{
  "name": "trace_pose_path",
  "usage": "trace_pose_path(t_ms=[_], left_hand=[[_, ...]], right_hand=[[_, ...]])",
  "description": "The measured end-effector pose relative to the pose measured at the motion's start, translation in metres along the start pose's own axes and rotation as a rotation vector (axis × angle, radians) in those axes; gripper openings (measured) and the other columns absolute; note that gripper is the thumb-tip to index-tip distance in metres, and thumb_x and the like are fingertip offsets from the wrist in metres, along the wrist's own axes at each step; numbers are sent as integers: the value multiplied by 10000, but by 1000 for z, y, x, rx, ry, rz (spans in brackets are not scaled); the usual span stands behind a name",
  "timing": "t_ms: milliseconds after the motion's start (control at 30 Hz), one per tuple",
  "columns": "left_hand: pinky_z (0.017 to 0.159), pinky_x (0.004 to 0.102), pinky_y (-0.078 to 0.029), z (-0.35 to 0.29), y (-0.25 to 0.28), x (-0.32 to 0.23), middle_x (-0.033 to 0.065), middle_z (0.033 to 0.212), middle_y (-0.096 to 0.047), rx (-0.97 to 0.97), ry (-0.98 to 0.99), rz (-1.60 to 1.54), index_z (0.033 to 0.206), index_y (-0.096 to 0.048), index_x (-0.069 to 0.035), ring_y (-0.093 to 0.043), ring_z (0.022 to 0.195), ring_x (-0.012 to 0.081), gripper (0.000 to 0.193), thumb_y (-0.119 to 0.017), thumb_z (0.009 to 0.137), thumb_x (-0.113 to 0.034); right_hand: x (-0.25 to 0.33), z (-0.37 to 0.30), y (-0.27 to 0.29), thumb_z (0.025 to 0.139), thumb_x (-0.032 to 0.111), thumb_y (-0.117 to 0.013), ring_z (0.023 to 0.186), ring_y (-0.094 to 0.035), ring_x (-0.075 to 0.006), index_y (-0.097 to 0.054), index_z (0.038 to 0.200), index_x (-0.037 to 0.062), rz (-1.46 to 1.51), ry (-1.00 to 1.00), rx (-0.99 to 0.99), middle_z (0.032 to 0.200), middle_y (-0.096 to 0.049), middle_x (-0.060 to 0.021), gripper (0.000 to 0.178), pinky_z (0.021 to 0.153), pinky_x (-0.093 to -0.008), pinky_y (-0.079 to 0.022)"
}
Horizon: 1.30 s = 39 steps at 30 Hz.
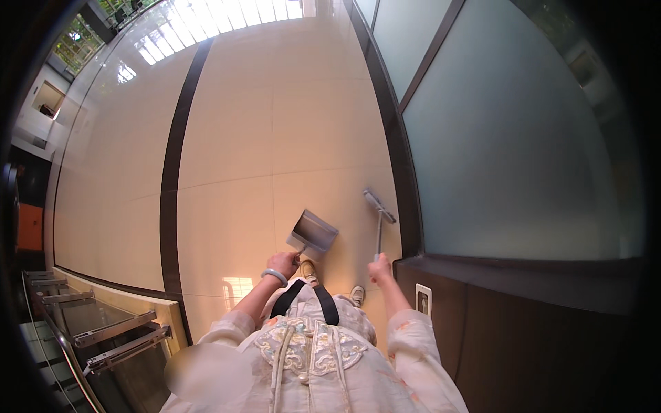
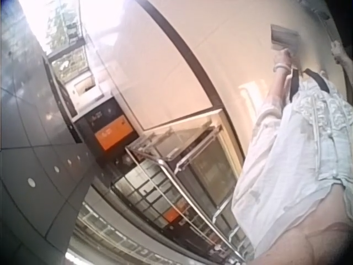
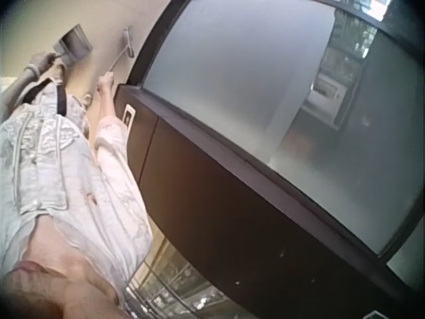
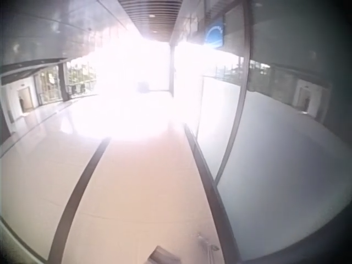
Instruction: The person is sweeping the floor with a broom and dustpan.
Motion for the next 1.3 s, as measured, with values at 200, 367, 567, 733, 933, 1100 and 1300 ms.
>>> trace_pose_path(t_ms=[200, 367, 567, 733, 933, 1100, 1300], left_hand=[[619, 400, -489, 5, 22, 47, 92, 749, -640, -59, 73, -54, 817, -653, -187, -616, 717, 288, 121, -578, 754, -258], [617, 398, -489, 4, 38, 72, 91, 739, -638, -99, 50, -92, 802, -654, -194, -615, 718, 284, 109, -580, 753, -257], [615, 396, -491, -11, 41, 103, 93, 723, -637, -132, 143, -92, 795, -650, -186, -615, 699, 285, 109, -587, 745, -260], [616, 392, -492, -8, 34, 104, 84, 724, -641, -110, 161, -144, 808, -645, -192, -620, 691, 282, 113, -591, 740, -264], [661, 384, -496, -1, 46, 94, 72, 803, -658, -12, 202, -107, 860, -648, -205, -633, 759, 264, 133, -601, 745, -252], [666, 376, -496, 8, 51, 96, 62, 813, -660, -32, 185, -197, 835, -660, -203, -630, 761, 256, 125, -598, 730, -229], [652, 370, -491, 26, 75, 73, 59, 808, -661, -103, 236, -252, 802, -666, -185, -627, 759, 253, 116, -607, 726, -248]], right_hand=[[14, -69, -63, 683, -24, -528, 430, -520, -173, -467, 971, 27, -282, -3, 302, 690, -549, -156, 299, 316, -325, -352], [35, -95, -33, 714, -76, -475, 389, -369, -96, -418, 1130, 40, 204, -290, 385, 620, -469, -70, 435, 324, -244, -252], [86, -70, -26, 727, -70, -499, 384, -347, -84, -398, 1164, 32, 167, -101, 265, 587, -423, -39, 461, 323, -241, -243], [116, -26, -78, 711, -18, -523, 415, -464, -139, -453, 1034, 46, -141, 34, 129, 614, -489, -76, 336, 321, -295, -324], [87, -20, -131, 698, -23, -547, 424, -491, -161, -467, 1061, 45, -643, 377, 206, 666, -534, -116, 377, 327, -315, -346], [108, -68, -77, 728, -78, -542, 388, -368, -98, -436, 1140, 41, 196, -298, 518, 645, -508, -105, 442, 332, -240, -241], [137, -30, 7, 731, -81, -540, 385, -366, -84, -413, 1170, 14, 244, -157, 312, 642, -516, -116, 467, 341, -235, -280]])
Point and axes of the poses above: each hand's wrist, its own z-axis towards the middle knuckle, its own y-axis out of the back of the hand, x = y × z, the point moved 9 cm from there along z, towards the middle knuckle
